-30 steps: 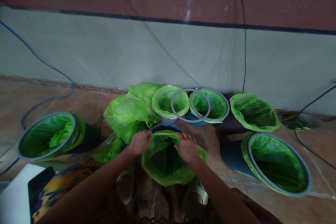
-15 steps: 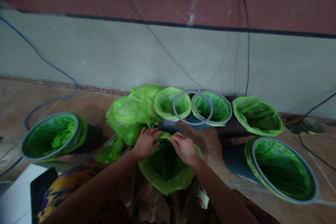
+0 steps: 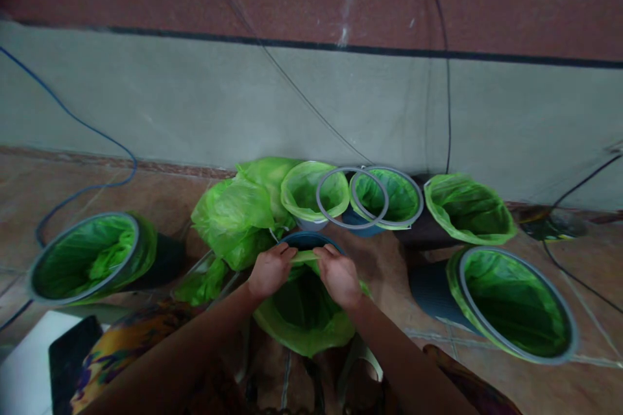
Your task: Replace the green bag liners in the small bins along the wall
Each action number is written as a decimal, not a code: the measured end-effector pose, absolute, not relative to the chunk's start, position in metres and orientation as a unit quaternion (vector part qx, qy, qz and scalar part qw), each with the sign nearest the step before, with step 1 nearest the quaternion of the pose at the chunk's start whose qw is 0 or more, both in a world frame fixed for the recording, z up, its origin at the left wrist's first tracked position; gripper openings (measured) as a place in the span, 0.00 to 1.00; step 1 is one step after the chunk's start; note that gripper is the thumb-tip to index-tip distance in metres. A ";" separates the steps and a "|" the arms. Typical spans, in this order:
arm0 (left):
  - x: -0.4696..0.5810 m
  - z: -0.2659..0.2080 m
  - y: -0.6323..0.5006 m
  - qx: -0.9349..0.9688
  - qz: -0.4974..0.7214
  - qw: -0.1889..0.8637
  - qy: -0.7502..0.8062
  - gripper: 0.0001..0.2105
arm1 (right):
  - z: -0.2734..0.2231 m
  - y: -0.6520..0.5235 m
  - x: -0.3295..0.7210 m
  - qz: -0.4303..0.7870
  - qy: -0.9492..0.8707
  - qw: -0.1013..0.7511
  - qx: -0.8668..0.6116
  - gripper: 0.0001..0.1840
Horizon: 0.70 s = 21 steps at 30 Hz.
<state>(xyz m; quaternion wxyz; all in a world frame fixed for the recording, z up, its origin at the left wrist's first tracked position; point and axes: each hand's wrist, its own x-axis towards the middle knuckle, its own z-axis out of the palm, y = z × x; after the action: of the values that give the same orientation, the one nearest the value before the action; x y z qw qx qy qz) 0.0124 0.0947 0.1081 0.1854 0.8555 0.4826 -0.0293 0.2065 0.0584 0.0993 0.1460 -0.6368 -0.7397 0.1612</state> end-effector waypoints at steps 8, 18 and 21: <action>-0.013 0.104 0.115 0.803 -0.098 0.149 0.569 0.15 | 0.120 0.075 0.261 0.165 -0.638 -0.026 -0.752 0.16; -0.008 0.102 0.111 0.798 -0.057 0.170 0.575 0.13 | 0.120 0.065 0.235 0.187 -0.678 -0.092 -0.705 0.38; -0.002 0.101 0.110 0.804 -0.043 0.180 0.565 0.15 | 0.112 0.064 0.217 0.180 -0.721 -0.080 -0.664 0.28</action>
<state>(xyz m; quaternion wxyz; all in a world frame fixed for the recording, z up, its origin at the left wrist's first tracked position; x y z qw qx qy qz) -0.0021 0.1096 0.1013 0.1801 0.8042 0.5648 -0.0425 0.2168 0.0636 0.1117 -0.0797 -0.6641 -0.7212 0.1805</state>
